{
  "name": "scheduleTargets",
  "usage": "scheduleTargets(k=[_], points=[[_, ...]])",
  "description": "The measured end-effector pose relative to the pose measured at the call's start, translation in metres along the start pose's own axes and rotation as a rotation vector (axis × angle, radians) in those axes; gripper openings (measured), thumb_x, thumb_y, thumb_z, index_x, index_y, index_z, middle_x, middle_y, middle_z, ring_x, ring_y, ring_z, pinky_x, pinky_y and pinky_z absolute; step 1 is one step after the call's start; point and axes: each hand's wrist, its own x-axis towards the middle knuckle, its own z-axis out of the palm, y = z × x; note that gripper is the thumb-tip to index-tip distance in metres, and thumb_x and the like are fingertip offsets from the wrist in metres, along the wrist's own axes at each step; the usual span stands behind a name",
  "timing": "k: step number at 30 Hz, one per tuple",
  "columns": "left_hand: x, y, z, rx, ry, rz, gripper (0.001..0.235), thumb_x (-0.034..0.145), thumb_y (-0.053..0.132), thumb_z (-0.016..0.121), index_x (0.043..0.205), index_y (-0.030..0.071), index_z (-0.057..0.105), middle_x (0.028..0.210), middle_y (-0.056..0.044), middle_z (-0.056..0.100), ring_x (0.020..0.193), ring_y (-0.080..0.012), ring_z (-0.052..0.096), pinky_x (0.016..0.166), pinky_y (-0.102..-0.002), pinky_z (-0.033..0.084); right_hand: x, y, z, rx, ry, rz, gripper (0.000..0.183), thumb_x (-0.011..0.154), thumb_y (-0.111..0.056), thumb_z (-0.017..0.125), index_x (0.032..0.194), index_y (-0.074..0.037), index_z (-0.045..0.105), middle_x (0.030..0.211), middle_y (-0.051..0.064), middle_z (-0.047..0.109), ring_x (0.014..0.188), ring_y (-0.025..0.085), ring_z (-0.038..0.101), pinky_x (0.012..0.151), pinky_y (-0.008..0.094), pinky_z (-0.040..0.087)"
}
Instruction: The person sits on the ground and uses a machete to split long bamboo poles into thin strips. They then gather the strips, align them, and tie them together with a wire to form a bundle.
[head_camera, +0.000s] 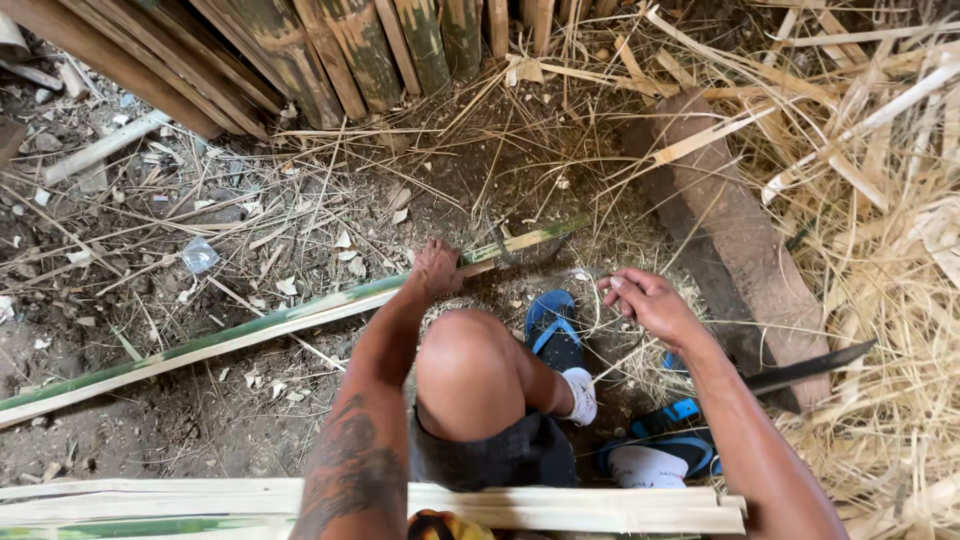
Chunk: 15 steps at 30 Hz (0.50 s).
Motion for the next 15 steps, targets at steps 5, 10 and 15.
scheduleTargets(k=[5, 10, 15], points=[[-0.059, -0.021, -0.064, -0.469, -0.067, 0.062, 0.041, 0.089, 0.029, 0.059, 0.12, 0.003, 0.061, 0.095, -0.018, 0.073, 0.079, -0.0349, 0.071, 0.061, -0.048, 0.058, -0.017, -0.052, 0.018, -0.399, 0.061, 0.019, 0.045, 0.095, -0.044, 0.061, 0.125, -0.013, 0.069, 0.101, 0.007, 0.07, 0.091, 0.017, 0.064, 0.081, 0.039, 0.051], [-0.161, 0.002, -0.164, -0.42, 0.348, 0.219, 0.058, 0.072, 0.028, 0.075, 0.118, -0.002, 0.055, 0.081, -0.026, 0.071, 0.07, -0.0414, 0.07, 0.066, -0.049, 0.057, -0.016, -0.094, 0.045, -0.217, -0.143, -0.243, 0.062, 0.087, -0.053, 0.068, 0.136, -0.019, 0.054, 0.117, -0.007, 0.063, 0.104, 0.013, 0.063, 0.087, 0.036, 0.05], [-0.198, 0.032, -0.202, -0.391, 0.399, 0.248, 0.053, 0.073, 0.032, 0.079, 0.106, -0.004, 0.056, 0.082, -0.026, 0.07, 0.073, -0.0433, 0.069, 0.069, -0.051, 0.057, -0.01, -0.101, 0.074, -0.224, -0.174, -0.271, 0.051, 0.092, -0.049, 0.074, 0.108, -0.001, 0.07, 0.085, 0.007, 0.063, 0.073, 0.015, 0.056, 0.064, 0.033, 0.048]])
